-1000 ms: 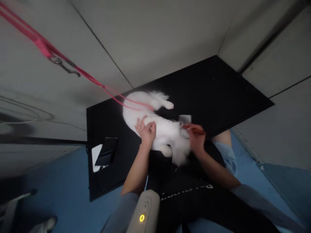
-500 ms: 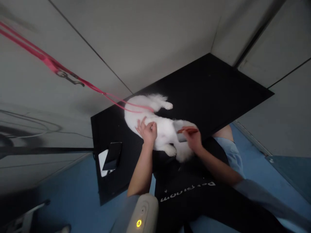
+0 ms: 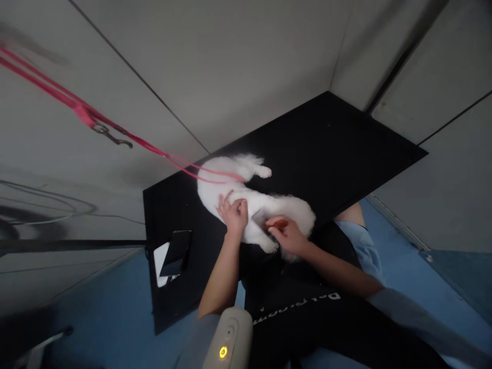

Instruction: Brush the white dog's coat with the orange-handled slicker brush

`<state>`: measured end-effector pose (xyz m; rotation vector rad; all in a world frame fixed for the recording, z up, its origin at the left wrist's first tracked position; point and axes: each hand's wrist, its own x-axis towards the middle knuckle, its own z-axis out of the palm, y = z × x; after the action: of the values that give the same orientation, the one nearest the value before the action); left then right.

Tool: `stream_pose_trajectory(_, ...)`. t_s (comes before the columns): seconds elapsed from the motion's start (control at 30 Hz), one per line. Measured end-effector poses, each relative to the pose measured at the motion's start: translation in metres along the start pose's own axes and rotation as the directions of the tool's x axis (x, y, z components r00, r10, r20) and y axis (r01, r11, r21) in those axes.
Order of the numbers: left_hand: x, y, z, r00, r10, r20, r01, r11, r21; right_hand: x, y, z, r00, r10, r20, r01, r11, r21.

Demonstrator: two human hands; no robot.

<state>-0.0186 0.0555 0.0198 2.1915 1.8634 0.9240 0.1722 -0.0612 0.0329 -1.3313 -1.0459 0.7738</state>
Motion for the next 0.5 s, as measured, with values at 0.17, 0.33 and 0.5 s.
stream_pose_trajectory(0.17,-0.018,0.010,-0.009,0.998,0.041,-0.045,-0.040,0.999,0.035,0.009,0.008,-0.048,0.936,0.033,-0.350,-0.073,0.992,-0.100)
stream_pose_trajectory(0.33,-0.052,0.070,0.012,0.897,0.439,0.057,-0.415,0.879,-0.236,-0.004,0.016,-0.086,0.968,0.074,-0.241,-0.096,0.992,-0.083)
stream_pose_trajectory(0.5,-0.073,0.091,0.042,0.746,0.548,0.377,-0.537,0.831,-0.146,-0.006,0.033,-0.103,0.820,0.100,-0.564,-0.162,0.985,-0.061)
